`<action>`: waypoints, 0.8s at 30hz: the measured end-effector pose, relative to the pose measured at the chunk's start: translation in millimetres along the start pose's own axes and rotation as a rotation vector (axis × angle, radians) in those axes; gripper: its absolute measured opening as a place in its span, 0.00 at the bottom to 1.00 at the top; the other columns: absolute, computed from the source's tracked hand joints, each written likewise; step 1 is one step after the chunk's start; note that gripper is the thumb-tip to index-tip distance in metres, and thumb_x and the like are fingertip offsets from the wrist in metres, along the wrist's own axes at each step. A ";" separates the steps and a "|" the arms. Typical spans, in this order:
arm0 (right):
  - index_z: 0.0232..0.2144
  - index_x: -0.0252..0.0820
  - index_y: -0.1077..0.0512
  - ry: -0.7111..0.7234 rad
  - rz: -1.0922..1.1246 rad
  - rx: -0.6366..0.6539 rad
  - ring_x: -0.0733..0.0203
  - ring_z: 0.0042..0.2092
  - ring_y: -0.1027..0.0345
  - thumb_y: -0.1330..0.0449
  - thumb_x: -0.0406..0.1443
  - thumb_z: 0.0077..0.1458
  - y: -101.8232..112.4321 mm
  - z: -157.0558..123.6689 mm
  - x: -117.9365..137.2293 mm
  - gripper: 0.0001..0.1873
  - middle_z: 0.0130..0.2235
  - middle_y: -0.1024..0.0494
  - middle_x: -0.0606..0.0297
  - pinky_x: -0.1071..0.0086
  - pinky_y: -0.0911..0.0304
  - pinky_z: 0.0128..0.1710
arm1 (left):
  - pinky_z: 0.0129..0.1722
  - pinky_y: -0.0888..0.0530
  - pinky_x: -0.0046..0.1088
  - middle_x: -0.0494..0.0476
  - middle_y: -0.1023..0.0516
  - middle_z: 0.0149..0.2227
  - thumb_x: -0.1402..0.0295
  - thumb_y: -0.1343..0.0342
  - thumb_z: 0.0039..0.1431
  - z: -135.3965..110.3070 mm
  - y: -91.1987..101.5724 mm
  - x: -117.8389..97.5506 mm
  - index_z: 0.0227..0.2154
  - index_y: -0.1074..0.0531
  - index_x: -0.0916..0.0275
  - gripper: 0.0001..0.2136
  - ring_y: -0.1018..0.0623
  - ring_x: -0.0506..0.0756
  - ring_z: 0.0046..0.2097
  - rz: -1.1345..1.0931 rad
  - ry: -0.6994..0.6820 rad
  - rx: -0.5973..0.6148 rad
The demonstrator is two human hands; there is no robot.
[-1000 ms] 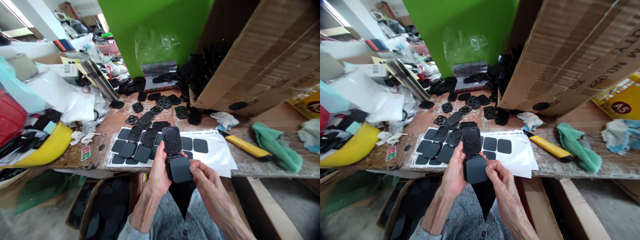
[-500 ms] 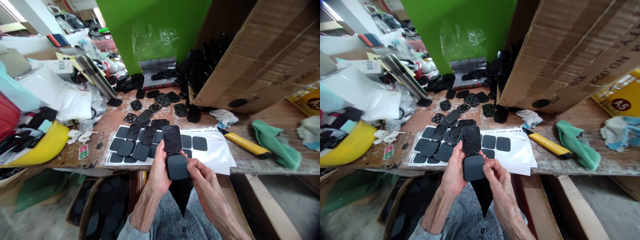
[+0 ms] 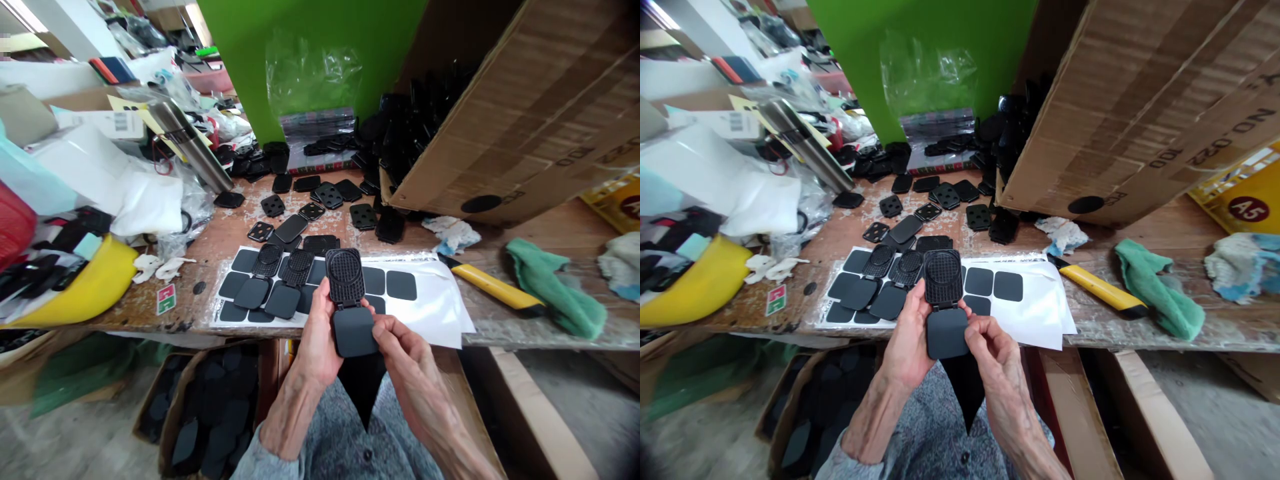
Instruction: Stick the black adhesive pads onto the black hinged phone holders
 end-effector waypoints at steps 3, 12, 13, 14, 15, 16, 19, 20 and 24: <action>0.25 0.42 0.34 0.005 -0.013 -0.005 0.57 0.58 0.45 0.42 0.43 0.51 0.0 0.1 -0.1 0.11 0.47 0.27 0.60 0.62 0.58 0.59 | 0.32 0.27 0.30 0.59 0.24 0.26 0.51 0.54 0.55 -0.2 1.2 0.6 0.37 0.27 0.68 0.23 0.24 0.55 0.29 -0.004 0.006 -0.007; 0.25 0.42 0.33 0.034 -0.051 -0.015 0.57 0.57 0.44 0.42 0.42 0.52 -1.2 -0.6 2.1 0.10 0.45 0.26 0.61 0.60 0.58 0.59 | 0.33 0.27 0.29 0.59 0.24 0.27 0.52 0.57 0.57 -0.4 0.6 -0.5 0.35 0.27 0.68 0.23 0.24 0.55 0.30 0.006 0.001 -0.001; 0.25 0.42 0.33 0.038 -0.059 -0.014 0.57 0.57 0.44 0.42 0.42 0.52 -1.3 -0.8 2.0 0.10 0.45 0.26 0.61 0.61 0.58 0.59 | 0.32 0.27 0.29 0.59 0.24 0.26 0.52 0.57 0.57 -0.5 0.8 -0.8 0.35 0.27 0.68 0.23 0.24 0.55 0.30 0.012 -0.001 -0.003; 0.25 0.42 0.33 0.040 -0.067 -0.015 0.57 0.57 0.43 0.42 0.42 0.52 -1.5 -0.9 1.9 0.10 0.45 0.26 0.60 0.60 0.58 0.59 | 0.32 0.27 0.29 0.59 0.24 0.27 0.52 0.56 0.57 -0.5 1.0 -1.1 0.34 0.27 0.68 0.23 0.24 0.55 0.30 0.017 -0.004 -0.006; 0.25 0.42 0.34 0.044 -0.074 -0.018 0.57 0.56 0.43 0.43 0.42 0.52 -1.6 -0.8 1.7 0.10 0.45 0.26 0.60 0.60 0.58 0.58 | 0.32 0.27 0.29 0.59 0.24 0.27 0.52 0.56 0.57 -0.6 1.5 -1.4 0.34 0.27 0.68 0.23 0.24 0.55 0.31 0.023 -0.010 -0.011; 0.25 0.42 0.34 0.049 -0.082 -0.022 0.57 0.56 0.43 0.43 0.42 0.52 -1.7 -0.7 1.6 0.10 0.45 0.26 0.60 0.60 0.57 0.58 | 0.32 0.27 0.29 0.59 0.24 0.27 0.52 0.56 0.57 -0.6 2.0 -1.6 0.33 0.27 0.68 0.23 0.24 0.55 0.31 0.029 -0.015 -0.016; 0.24 0.43 0.34 0.059 -0.102 -0.036 0.56 0.56 0.42 0.42 0.43 0.51 -2.2 0.5 1.6 0.11 0.44 0.26 0.60 0.60 0.56 0.58 | 0.32 0.27 0.29 0.59 0.24 0.27 0.52 0.56 0.57 -0.8 2.9 -1.6 0.33 0.27 0.68 0.23 0.24 0.55 0.31 0.038 -0.020 -0.011; 0.24 0.43 0.34 0.060 -0.109 -0.040 0.56 0.56 0.42 0.42 0.43 0.51 -2.2 1.0 1.6 0.11 0.44 0.26 0.60 0.60 0.55 0.58 | 0.32 0.27 0.29 0.59 0.24 0.27 0.52 0.56 0.57 -0.8 3.0 -1.4 0.33 0.27 0.68 0.23 0.24 0.55 0.31 0.036 -0.018 -0.005; 0.25 0.43 0.35 0.081 -0.163 -0.035 0.57 0.55 0.41 0.42 0.43 0.51 -0.6 2.4 1.4 0.11 0.43 0.26 0.60 0.62 0.52 0.56 | 0.33 0.27 0.28 0.59 0.23 0.28 0.52 0.56 0.57 -1.0 3.6 -1.8 0.33 0.27 0.68 0.23 0.24 0.54 0.31 0.020 -0.026 -0.001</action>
Point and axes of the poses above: each hand's wrist, its own z-axis towards the middle knuckle, its own y-axis out of the back of the hand, x = y × z, the point moved 5 cm from there along z, towards the middle knuckle
